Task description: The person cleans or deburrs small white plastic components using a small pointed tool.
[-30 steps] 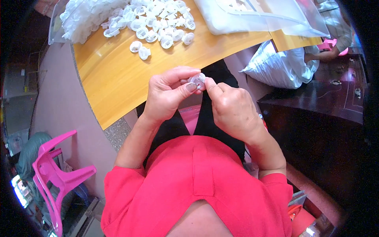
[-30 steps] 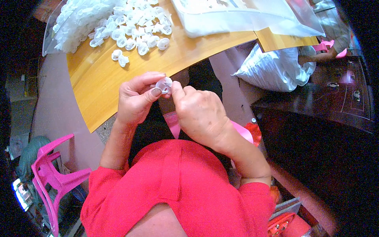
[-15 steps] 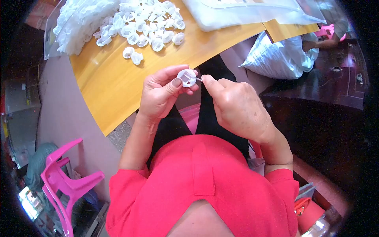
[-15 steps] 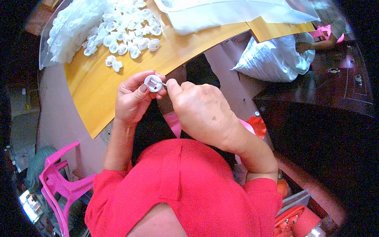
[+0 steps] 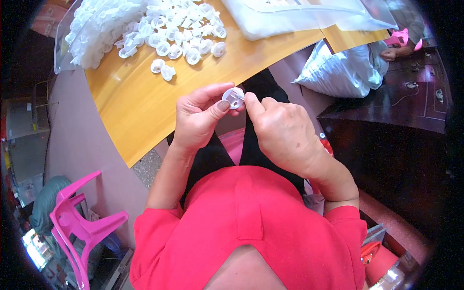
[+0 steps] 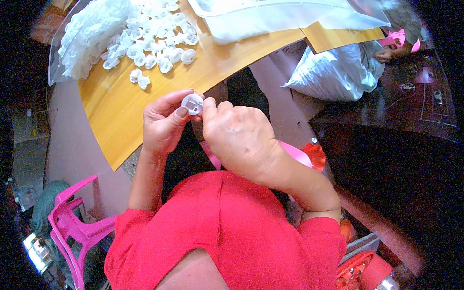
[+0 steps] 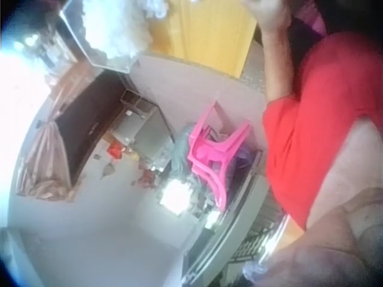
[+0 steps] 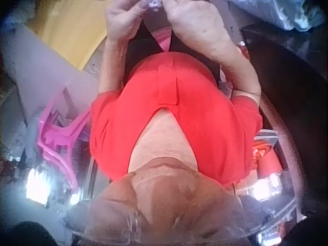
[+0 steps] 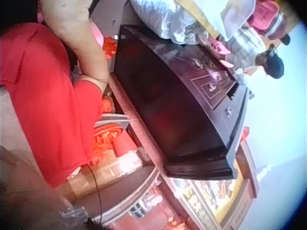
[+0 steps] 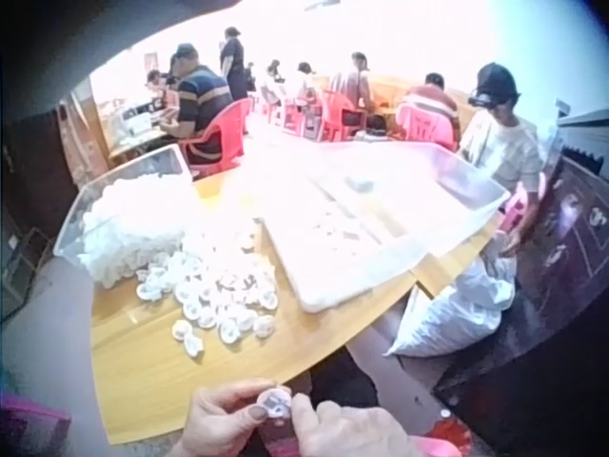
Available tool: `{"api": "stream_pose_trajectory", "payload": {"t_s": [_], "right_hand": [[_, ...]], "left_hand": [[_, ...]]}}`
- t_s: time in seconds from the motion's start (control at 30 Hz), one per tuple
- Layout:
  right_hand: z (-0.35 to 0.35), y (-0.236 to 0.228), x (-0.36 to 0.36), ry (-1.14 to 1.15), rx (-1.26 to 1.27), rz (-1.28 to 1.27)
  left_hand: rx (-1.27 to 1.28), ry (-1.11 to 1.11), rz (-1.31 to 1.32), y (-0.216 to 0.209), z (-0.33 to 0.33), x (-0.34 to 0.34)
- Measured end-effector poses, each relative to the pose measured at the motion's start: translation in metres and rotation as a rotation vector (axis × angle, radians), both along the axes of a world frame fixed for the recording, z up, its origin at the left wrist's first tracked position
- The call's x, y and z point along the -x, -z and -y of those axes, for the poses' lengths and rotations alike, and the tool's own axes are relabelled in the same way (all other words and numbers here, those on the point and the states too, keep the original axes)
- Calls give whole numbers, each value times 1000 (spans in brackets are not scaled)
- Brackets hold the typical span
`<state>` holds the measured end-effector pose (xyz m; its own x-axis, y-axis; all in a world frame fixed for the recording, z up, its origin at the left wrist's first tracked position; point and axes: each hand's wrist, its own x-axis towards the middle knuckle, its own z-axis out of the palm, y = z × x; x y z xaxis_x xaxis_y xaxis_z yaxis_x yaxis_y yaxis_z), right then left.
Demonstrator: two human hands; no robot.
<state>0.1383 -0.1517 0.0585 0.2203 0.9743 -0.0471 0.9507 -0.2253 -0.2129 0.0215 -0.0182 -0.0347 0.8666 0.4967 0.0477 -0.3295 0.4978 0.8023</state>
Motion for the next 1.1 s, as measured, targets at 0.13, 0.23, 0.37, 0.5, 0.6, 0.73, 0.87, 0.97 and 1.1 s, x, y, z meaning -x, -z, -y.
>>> {"api": "stream_pose_trajectory", "payload": {"t_s": [0.13,0.23,0.37,0.5,0.6,0.73,0.87,0.97,1.1], "right_hand": [[-2,1,5,10,11,91],[-5,1,7,-17,1,126],[-8,-2,5,-80,33,180],[-11,8,-18,-168,64,-124],[-12,10,-27,-160,91,-255],[-13,17,-32,-174,99,-337],[-12,19,-33,-170,106,-353],[-9,23,-26,-128,101,-323],[-6,26,-18,-81,41,-264]], "left_hand": [[-47,-17,-31,-4,2,1],[-178,-68,-88,-2,4,2],[-199,-90,-133,-5,7,2],[-302,-133,-100,-3,5,3],[-337,-108,-55,-3,3,3],[-296,-57,-5,3,-1,2],[-305,-23,-22,6,-3,1],[-178,23,-40,13,-3,-1],[-19,77,-67,16,-7,-1]]}}
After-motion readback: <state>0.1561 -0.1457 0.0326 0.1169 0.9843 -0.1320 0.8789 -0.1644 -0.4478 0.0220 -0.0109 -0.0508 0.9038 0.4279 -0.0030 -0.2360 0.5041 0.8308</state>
